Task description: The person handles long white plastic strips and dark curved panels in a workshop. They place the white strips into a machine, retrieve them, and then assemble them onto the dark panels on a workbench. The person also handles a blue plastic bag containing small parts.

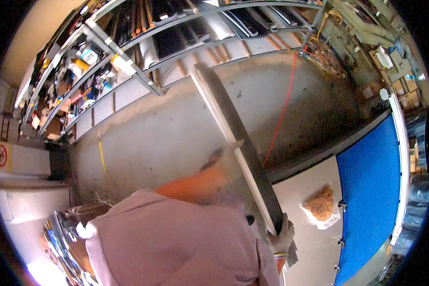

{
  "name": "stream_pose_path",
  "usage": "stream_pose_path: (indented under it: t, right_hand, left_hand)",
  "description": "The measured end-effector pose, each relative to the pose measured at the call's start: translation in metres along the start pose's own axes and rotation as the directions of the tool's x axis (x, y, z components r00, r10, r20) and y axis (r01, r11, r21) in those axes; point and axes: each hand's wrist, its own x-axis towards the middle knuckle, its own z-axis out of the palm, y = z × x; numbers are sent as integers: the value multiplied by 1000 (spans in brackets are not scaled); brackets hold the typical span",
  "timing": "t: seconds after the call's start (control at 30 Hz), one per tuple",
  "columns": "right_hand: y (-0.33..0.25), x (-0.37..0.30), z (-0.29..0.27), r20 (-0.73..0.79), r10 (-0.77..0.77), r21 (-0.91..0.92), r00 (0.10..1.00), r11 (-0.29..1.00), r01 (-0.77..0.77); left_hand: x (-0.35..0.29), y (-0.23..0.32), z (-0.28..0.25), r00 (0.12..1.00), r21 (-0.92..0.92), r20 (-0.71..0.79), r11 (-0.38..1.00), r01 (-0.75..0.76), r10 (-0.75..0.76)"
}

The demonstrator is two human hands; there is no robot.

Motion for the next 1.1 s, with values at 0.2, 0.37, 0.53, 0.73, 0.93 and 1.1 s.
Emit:
stream_pose_path:
  t: [0.2,0.37,0.53,0.73,0.93,1.1]
  right_hand:
    - [-86,39,3,169,310,61,936,944,-324]
    - [-103,67,-4,125,587,-3,800,807,-591]
    - [-109,50,17,-129,706,226,696,704,-673]
    - [-91,64,45,-399,825,333,400,537,-775]
    - [-39,103,75,-246,954,422,174,267,-866]
    - [0,150,90,-338,940,453,37,197,-870]
  left_hand:
    - [67,60,31,980,-14,197,999,43,-40]
    - [148,56,65,841,170,406,934,315,-358]
    - [184,5,124,748,359,450,865,350,-489]
    - [249,-94,174,583,639,407,675,369,-703]
    - [312,-215,198,752,876,220,465,129,-621]
    - [369,-273,225,676,930,158,340,144,-720]
